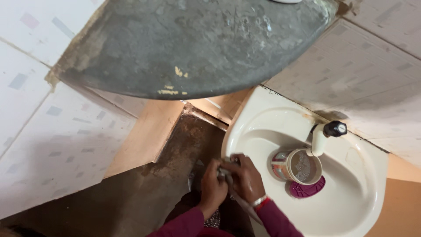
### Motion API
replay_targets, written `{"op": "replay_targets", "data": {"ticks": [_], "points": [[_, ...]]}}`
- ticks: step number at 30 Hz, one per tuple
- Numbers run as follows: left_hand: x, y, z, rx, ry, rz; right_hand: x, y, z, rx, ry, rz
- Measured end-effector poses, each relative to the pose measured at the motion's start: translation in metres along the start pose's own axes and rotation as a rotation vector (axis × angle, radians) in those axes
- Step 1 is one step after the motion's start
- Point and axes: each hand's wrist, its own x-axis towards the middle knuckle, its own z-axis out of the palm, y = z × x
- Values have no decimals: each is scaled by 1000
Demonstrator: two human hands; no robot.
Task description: The person washes a striped cloth in a white pedestal sink using a pink scrubbing brush and running water. After rinsing and wringing the cloth, the person uses it to wipe the exterior of the sink pedestal and the surrounding floor area.
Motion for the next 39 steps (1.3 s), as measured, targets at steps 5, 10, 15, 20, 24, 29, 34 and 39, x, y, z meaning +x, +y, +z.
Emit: {"op": "replay_targets", "data": {"ticks": [5, 10, 15, 20, 24, 29, 34, 39], "points": [[85, 10, 7, 12, 67, 279, 51, 24, 10, -69, 152, 5], [78, 13, 0, 146, -50, 167, 44, 24, 10, -55, 130, 103], [-42, -18, 3, 33, -202, 76, -68, -6, 5, -30, 27, 115], [-47, -3, -6, 201, -172, 253, -89, 10, -4, 47, -5, 193], [-11, 21, -10, 350, 13, 431, -42, 27, 17, 322, 224, 204], [-14, 24, -16, 431, -101, 569, -64, 0, 6, 233, 184, 362], [-69, 3, -12, 438, -440, 440, -134, -11, 1, 51, 232, 404], [-72, 16, -5, 582, -550, 280, -155, -18, 35, -127, 510, 385]]}}
